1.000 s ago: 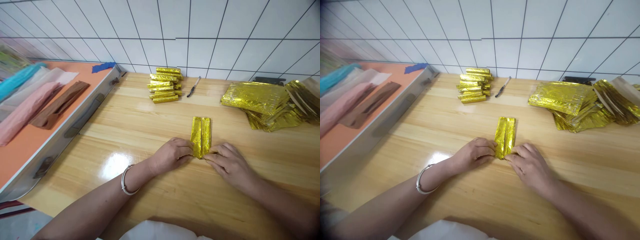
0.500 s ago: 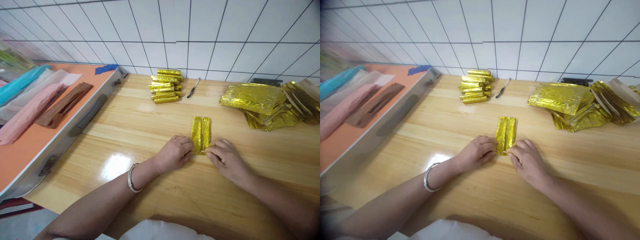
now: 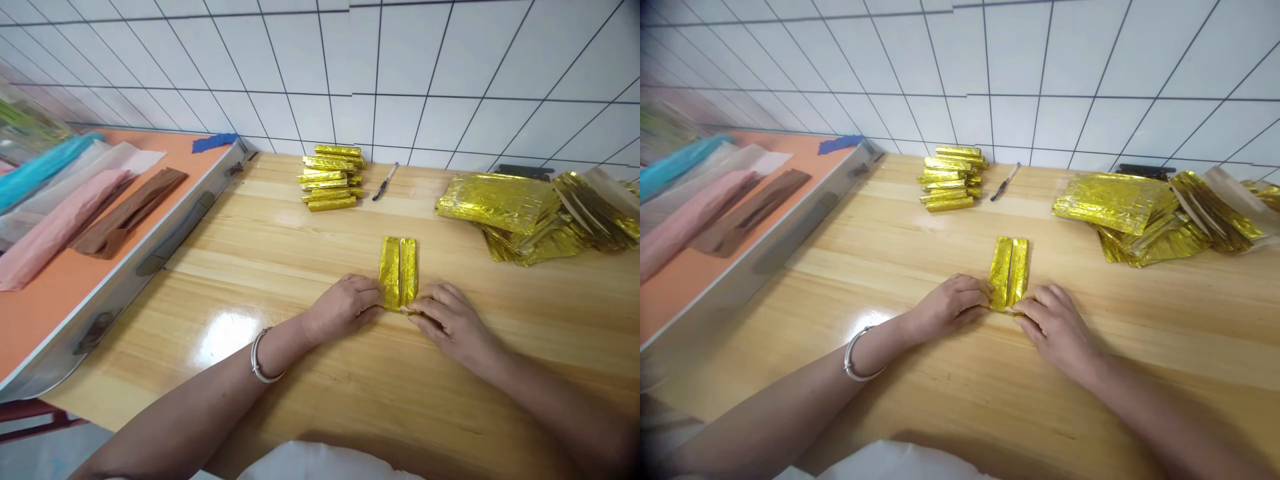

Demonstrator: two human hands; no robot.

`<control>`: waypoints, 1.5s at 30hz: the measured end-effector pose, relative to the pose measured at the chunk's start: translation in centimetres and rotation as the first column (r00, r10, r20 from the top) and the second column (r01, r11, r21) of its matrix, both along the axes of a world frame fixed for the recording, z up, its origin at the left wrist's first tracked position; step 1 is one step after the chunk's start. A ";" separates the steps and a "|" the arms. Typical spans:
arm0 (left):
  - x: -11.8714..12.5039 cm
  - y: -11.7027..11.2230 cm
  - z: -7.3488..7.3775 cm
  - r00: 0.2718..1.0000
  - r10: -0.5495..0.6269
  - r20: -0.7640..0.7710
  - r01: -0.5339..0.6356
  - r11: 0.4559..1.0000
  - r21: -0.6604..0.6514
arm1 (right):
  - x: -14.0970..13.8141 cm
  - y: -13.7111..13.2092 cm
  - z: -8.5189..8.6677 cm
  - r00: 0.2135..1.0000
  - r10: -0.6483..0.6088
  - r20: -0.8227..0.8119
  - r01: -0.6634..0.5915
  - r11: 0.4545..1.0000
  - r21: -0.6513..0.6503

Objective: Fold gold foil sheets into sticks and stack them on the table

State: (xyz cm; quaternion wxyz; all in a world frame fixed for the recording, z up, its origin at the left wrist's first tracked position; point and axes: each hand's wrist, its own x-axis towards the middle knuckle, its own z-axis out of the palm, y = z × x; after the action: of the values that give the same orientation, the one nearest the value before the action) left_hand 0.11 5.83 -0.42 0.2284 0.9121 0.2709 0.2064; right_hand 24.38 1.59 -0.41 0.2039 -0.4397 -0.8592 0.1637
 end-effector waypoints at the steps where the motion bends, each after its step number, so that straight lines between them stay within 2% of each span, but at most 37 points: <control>1: 0.0 -0.1 0.0 1.000 0.010 -0.016 -0.009 1.000 0.007 | -0.1 0.0 0.0 1.000 -0.007 -0.008 0.007 1.000 0.004; 7: 0.7 -0.6 0.4 0.984 0.081 -0.160 -0.068 0.994 0.083 | -0.7 0.2 0.6 0.998 -0.053 -0.031 0.053 0.999 -0.009; 12: 1.3 -0.8 0.3 0.963 0.126 -0.239 -0.095 0.986 0.138 | -1.2 1.0 1.2 0.997 -0.068 0.027 0.069 0.996 -0.064; 19: 1.9 -0.9 0.3 0.959 0.206 -0.193 -0.185 0.975 0.124 | -1.4 1.2 0.7 0.989 -0.087 0.119 0.093 0.995 -0.044; 25: 1.8 -0.6 0.1 0.970 0.240 0.029 -0.239 0.971 -0.029 | -1.7 1.1 0.7 0.986 -0.112 0.124 0.116 0.993 -0.023; 27: 1.8 -0.5 0.1 0.968 0.241 0.061 -0.237 0.969 -0.075 | -1.7 1.1 0.8 0.985 -0.116 0.126 0.120 0.993 -0.021; 33: 1.7 -0.4 0.3 0.970 0.237 0.055 -0.231 0.968 -0.099 | -1.7 1.0 0.7 0.987 -0.122 0.104 0.125 0.992 -0.023; 40: 1.7 -0.4 0.3 0.969 0.245 0.035 -0.240 0.964 -0.112 | -1.5 1.4 1.1 0.995 -0.095 0.012 0.095 0.989 -0.109; 45: 1.8 -0.5 0.4 0.962 0.272 0.019 -0.269 0.957 -0.108 | -1.8 1.7 1.2 0.993 -0.109 0.033 0.112 0.986 -0.124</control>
State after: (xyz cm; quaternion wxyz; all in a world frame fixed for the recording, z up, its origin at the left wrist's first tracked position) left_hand 1.94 5.36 -0.07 0.2498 0.8497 0.3996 0.2365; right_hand 22.60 3.26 0.78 0.1733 -0.5008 -0.8241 0.2001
